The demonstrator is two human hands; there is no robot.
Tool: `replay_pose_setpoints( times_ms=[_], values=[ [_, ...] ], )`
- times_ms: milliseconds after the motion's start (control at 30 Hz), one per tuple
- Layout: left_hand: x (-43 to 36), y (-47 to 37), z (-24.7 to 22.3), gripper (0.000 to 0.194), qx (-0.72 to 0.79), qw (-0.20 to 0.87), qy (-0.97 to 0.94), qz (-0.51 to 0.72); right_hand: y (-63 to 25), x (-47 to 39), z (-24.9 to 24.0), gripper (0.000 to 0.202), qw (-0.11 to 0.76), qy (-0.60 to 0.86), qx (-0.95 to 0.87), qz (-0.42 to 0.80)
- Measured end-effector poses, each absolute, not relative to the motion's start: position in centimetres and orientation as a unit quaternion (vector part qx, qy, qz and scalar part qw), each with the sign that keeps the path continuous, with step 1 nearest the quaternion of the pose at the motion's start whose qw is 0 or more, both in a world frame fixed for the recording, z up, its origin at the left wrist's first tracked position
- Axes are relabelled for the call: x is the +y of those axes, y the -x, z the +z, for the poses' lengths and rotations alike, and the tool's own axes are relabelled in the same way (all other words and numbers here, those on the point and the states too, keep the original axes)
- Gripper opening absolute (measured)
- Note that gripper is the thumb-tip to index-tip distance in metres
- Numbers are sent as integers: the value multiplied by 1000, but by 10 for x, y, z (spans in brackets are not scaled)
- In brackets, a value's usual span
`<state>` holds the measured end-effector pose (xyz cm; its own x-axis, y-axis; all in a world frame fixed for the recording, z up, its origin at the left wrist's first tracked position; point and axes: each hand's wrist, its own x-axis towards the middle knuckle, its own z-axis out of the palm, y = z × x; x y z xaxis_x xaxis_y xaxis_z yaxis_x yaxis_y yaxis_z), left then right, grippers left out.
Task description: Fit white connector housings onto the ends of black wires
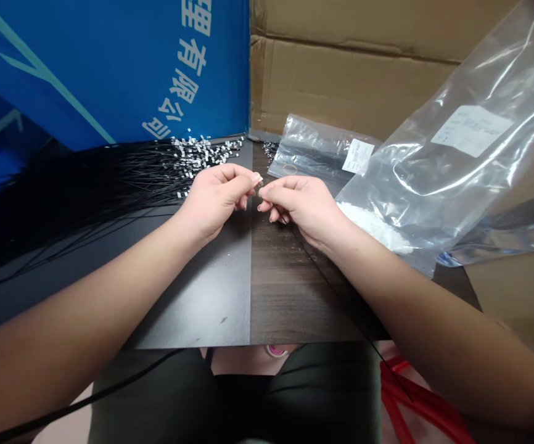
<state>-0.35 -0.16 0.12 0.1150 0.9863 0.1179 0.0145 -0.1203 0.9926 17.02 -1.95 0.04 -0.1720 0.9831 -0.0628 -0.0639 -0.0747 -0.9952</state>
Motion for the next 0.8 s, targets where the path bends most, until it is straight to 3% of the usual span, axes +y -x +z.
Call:
replay_pose_setpoints(
  times_ms=[800],
  values=[
    [-1,5,0,20,445,471,-582,492,-169,-18,-5,12,467,454,-507,564]
  ],
)
